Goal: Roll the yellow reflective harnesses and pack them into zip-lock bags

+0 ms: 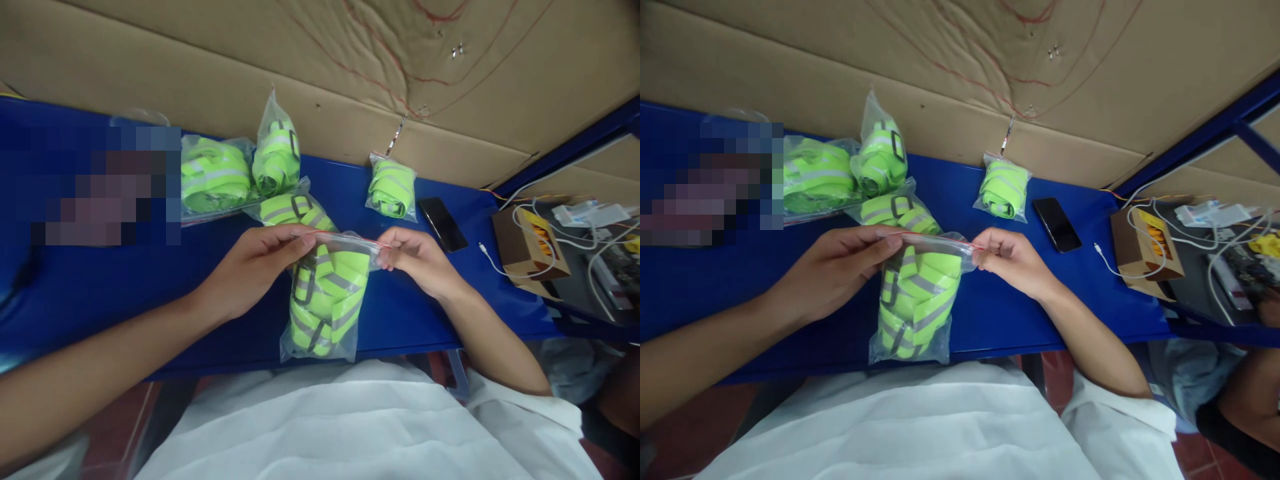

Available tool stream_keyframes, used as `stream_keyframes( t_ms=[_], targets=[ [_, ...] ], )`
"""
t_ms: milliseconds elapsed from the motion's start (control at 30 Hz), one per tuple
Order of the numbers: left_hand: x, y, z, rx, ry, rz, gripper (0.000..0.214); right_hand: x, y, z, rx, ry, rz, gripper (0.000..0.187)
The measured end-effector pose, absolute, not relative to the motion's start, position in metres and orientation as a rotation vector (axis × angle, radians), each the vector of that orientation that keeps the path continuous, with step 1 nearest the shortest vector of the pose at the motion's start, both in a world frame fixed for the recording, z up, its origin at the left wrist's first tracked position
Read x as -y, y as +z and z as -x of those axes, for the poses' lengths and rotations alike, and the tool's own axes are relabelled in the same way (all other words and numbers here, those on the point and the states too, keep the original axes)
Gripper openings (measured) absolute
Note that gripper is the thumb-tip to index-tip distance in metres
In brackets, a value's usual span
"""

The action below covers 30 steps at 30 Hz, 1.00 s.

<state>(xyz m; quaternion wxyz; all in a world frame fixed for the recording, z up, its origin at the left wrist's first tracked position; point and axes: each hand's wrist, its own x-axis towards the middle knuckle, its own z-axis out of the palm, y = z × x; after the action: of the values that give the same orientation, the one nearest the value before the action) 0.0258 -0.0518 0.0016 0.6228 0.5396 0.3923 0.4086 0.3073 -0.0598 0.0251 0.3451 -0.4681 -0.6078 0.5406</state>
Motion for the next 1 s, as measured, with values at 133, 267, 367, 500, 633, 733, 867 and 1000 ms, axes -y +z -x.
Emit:
stream_keyframes(
  t_ms=[133, 267, 367, 500, 633, 733, 867, 1000],
  targets=[
    [0.048, 0.002, -0.025, -0.896, 0.893, -1.224, 0.037, 0.064, 0.027, -0.302, 1.624, 1.39, 1.227, 0.023],
    [0.044, 0.005, -0.025, -0.96, 0.877, -1.34, 0.043, 0.067, 0.026, -0.297, 1.691, 1.202, 1.275, 0.023],
    [0.046, 0.011, -0.025, -1.02, 0.89, -1.494, 0.046, 0.068, 0.025, -0.294, 1.741, 1.157, 1.226, 0.019],
    [0.051, 0.017, -0.025, -0.973, 0.854, -1.585, 0.042, 0.07, 0.024, -0.291, 1.739, 1.206, 1.194, 0.019],
    [0.055, 0.017, -0.026, -0.97, 0.844, -1.668, 0.042, 0.073, 0.022, -0.291, 1.791, 1.122, 1.258, 0.013],
    [0.056, 0.017, -0.027, -0.962, 0.84, -1.744, 0.041, 0.073, 0.021, -0.291, 1.844, 1.102, 1.242, 0.01],
    [0.058, 0.018, -0.028, -0.931, 0.806, -1.775, 0.039, 0.074, 0.021, -0.288, 1.864, 1.127, 1.244, 0.008],
    [0.059, 0.014, -0.029, -0.928, 0.813, -1.757, 0.036, 0.074, 0.02, -0.287, 1.875, 1.136, 1.25, 0.011]
  ],
)
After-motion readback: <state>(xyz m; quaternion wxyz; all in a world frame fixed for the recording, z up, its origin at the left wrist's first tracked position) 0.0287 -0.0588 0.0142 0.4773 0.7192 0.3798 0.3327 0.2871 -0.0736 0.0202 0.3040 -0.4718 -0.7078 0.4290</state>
